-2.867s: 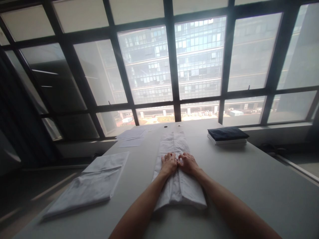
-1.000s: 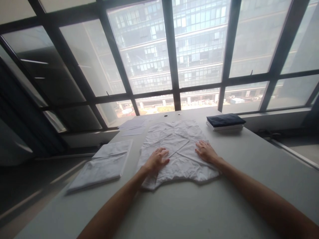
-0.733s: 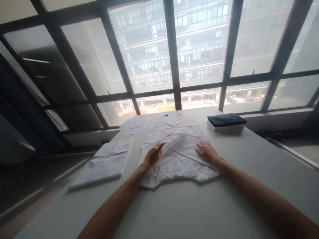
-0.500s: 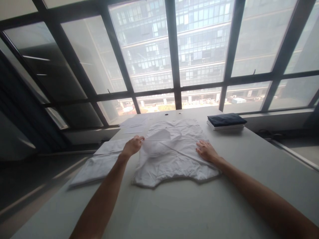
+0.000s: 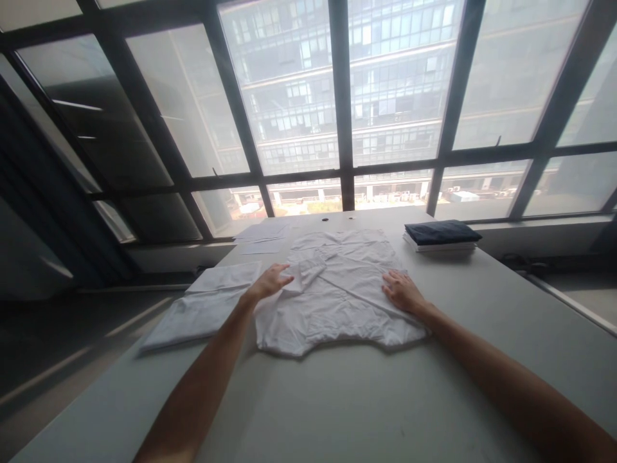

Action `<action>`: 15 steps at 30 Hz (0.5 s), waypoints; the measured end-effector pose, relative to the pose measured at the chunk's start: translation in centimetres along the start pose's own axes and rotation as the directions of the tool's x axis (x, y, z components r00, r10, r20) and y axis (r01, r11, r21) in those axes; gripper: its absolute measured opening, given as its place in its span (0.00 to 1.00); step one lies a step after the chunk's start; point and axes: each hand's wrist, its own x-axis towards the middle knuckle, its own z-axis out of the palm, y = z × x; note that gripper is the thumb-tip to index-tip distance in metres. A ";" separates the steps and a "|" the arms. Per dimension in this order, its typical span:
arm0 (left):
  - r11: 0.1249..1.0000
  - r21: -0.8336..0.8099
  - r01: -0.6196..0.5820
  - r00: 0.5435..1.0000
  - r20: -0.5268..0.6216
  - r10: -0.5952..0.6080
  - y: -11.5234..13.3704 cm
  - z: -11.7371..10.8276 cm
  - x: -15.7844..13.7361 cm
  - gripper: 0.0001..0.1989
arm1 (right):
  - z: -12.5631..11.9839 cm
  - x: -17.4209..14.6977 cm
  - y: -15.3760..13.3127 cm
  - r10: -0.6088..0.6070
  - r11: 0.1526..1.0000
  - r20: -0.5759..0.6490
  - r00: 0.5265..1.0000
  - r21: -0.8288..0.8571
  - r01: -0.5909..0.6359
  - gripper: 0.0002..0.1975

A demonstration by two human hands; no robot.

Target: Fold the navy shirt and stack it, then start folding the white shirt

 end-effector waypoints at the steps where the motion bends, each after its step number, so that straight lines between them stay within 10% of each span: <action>1: 0.999 -0.022 -0.039 0.999 0.020 0.039 1.2 1.3 0.2 0.31 | 0.0 0.0 0.0 0.000 1.000 0.002 1.000 0.000 0.000 0.26; 7: 0.999 -0.034 -0.008 0.999 0.039 0.009 3.3 4.6 -0.3 0.17 | -0.3 -0.2 0.1 0.002 1.000 0.003 1.000 0.000 -0.002 0.26; 15: 0.914 -0.273 0.301 0.912 -0.197 -0.359 -2.4 -1.1 0.3 0.14 | -0.4 -0.3 0.1 -0.005 1.000 -0.003 1.000 -0.005 0.005 0.25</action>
